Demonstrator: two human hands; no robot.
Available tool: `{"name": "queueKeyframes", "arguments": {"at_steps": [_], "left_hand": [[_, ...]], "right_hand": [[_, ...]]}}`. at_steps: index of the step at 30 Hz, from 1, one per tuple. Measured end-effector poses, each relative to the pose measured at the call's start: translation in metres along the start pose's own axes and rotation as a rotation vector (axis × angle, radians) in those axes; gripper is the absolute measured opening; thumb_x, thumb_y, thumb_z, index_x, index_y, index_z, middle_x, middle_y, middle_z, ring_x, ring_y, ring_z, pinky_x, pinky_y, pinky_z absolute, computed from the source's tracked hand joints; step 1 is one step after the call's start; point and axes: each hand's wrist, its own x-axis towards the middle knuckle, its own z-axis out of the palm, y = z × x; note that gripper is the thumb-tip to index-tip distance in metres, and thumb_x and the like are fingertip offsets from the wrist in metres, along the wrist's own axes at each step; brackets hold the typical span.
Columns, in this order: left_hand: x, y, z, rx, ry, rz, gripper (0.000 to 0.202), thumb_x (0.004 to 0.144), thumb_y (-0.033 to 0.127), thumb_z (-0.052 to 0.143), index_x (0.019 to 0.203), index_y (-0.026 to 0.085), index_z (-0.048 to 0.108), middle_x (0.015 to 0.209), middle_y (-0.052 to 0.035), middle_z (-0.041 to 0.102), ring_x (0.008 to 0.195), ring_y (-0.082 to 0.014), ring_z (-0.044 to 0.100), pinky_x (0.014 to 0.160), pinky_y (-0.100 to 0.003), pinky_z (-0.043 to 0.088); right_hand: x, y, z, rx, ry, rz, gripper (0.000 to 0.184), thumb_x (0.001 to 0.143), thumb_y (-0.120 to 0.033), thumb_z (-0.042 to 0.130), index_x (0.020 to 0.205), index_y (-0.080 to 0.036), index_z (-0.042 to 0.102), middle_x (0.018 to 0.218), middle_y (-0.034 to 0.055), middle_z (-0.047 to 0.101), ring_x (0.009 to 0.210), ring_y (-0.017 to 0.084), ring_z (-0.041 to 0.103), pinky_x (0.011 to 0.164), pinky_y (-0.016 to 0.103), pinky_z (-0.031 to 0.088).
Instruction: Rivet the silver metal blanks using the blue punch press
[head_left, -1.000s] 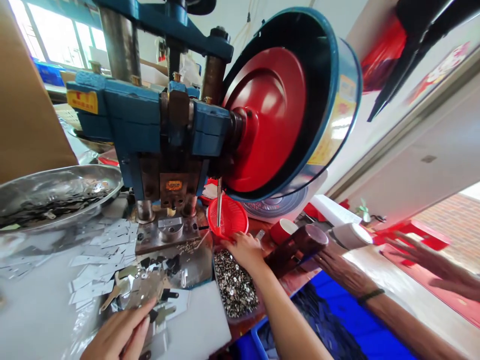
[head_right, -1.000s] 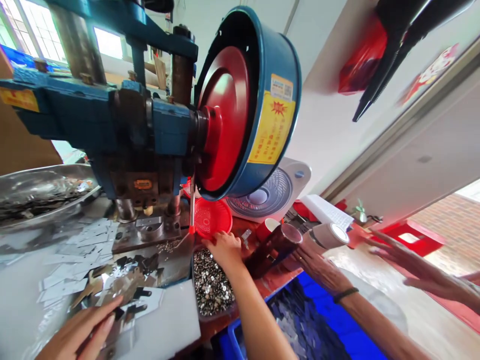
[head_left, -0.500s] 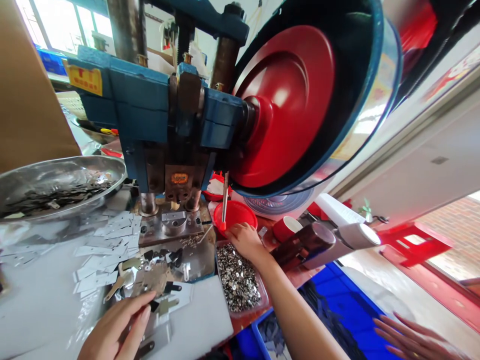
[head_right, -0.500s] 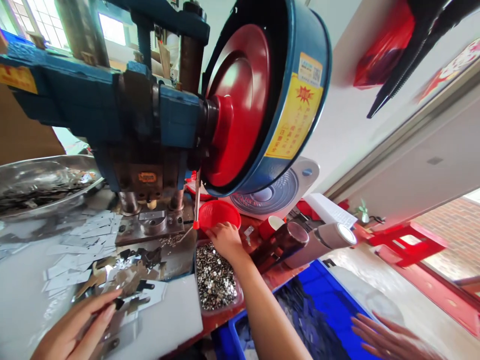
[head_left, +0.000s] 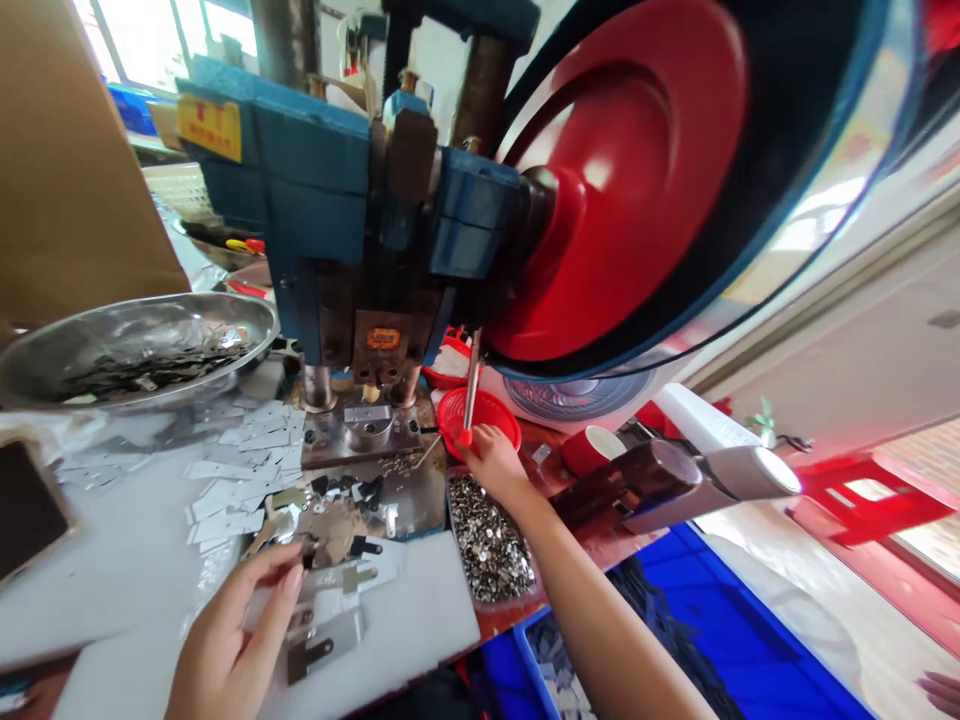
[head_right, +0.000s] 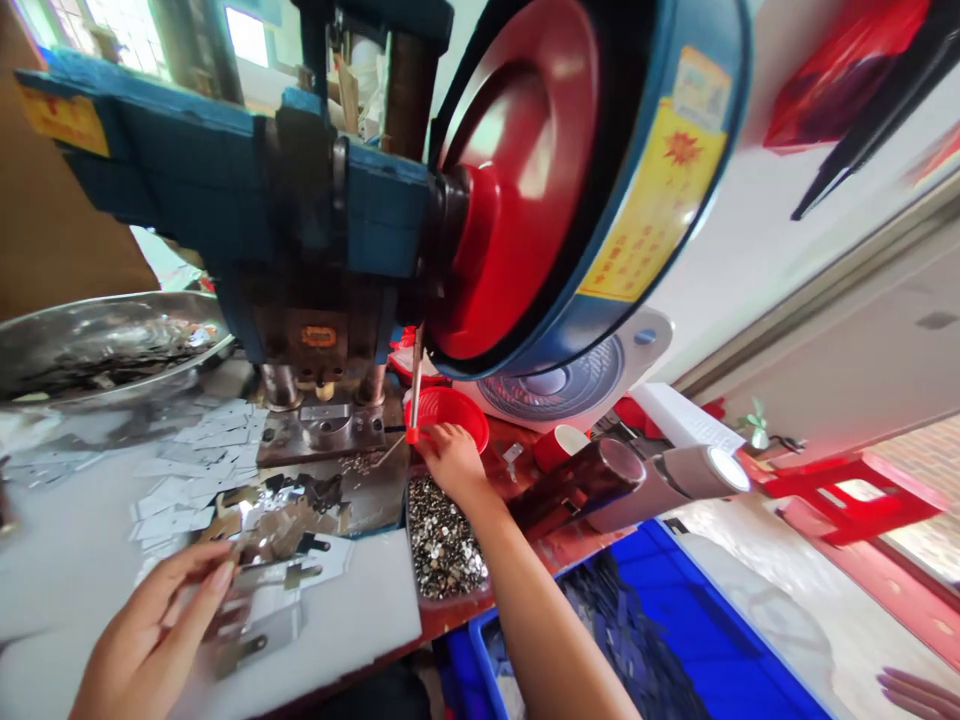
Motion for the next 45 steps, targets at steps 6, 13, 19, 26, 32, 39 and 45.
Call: {"name": "queueKeyframes", "arguments": {"at_steps": [6,13,19,26,32,39,45], "left_hand": [[0.007,0.021,-0.003,-0.168,0.176,-0.197,0.052,0.077,0.051,0.063,0.122,0.025,0.057,0.096,-0.0022,0.066,0.092,-0.0197,0.065,0.085,-0.03,0.052],[0.008,0.024,-0.005,-0.253,0.167,-0.237,0.049,0.072,0.053,0.067,0.11,0.022,0.063,0.097,-0.0038,0.068,0.097,-0.0236,0.063,0.089,-0.036,0.049],[0.004,0.027,-0.015,-0.23,0.177,-0.213,0.045,0.073,0.05,0.068,0.108,0.022,0.063,0.104,-0.0048,0.068,0.098,-0.0232,0.063,0.092,-0.037,0.049],[0.001,0.02,-0.031,-0.13,0.214,-0.134,0.04,0.073,0.048,0.068,0.103,0.021,0.064,0.1,-0.0048,0.068,0.094,-0.0221,0.064,0.093,-0.036,0.049],[0.003,0.008,-0.029,-0.081,0.169,-0.155,0.039,0.076,0.047,0.065,0.107,0.023,0.063,0.106,-0.0051,0.067,0.099,-0.0228,0.062,0.092,-0.036,0.048],[0.0,0.011,-0.029,-0.016,0.146,-0.106,0.042,0.077,0.047,0.063,0.111,0.023,0.063,0.108,-0.0068,0.067,0.099,-0.0241,0.062,0.091,-0.037,0.049],[0.007,0.012,-0.031,-0.112,0.174,-0.197,0.046,0.077,0.049,0.064,0.114,0.023,0.062,0.101,-0.0054,0.069,0.093,-0.023,0.064,0.085,-0.036,0.051]], "right_hand": [[-0.05,-0.068,-0.006,0.235,-0.139,-0.166,0.019,0.094,-0.027,0.049,0.098,-0.022,0.067,0.095,0.003,0.069,0.091,0.017,0.061,0.083,0.028,0.044],[-0.087,-0.111,0.015,0.094,-0.199,-0.198,0.014,0.087,-0.027,0.062,0.099,-0.021,0.066,0.096,0.0051,0.062,0.091,0.019,0.058,0.082,0.03,0.046],[-0.094,-0.111,0.028,0.144,-0.139,-0.135,0.017,0.08,-0.022,0.069,0.096,-0.02,0.064,0.097,0.0045,0.061,0.092,0.021,0.058,0.084,0.033,0.048],[-0.096,-0.106,0.03,0.232,-0.11,-0.17,0.01,0.081,-0.014,0.064,0.088,-0.019,0.059,0.091,0.0035,0.062,0.087,0.019,0.058,0.079,0.033,0.048],[-0.091,-0.11,0.019,0.056,-0.261,-0.295,0.019,0.084,-0.021,0.064,0.102,-0.023,0.063,0.097,0.004,0.06,0.09,0.02,0.057,0.082,0.033,0.047],[-0.097,-0.108,0.03,-0.018,-0.17,-0.3,0.018,0.081,-0.004,0.051,0.09,-0.019,0.055,0.089,0.0039,0.059,0.084,0.019,0.054,0.076,0.032,0.045],[-0.104,-0.121,0.027,0.069,-0.279,-0.447,0.026,0.079,-0.002,0.047,0.097,-0.019,0.056,0.089,0.0032,0.061,0.086,0.019,0.052,0.078,0.031,0.042]]}}
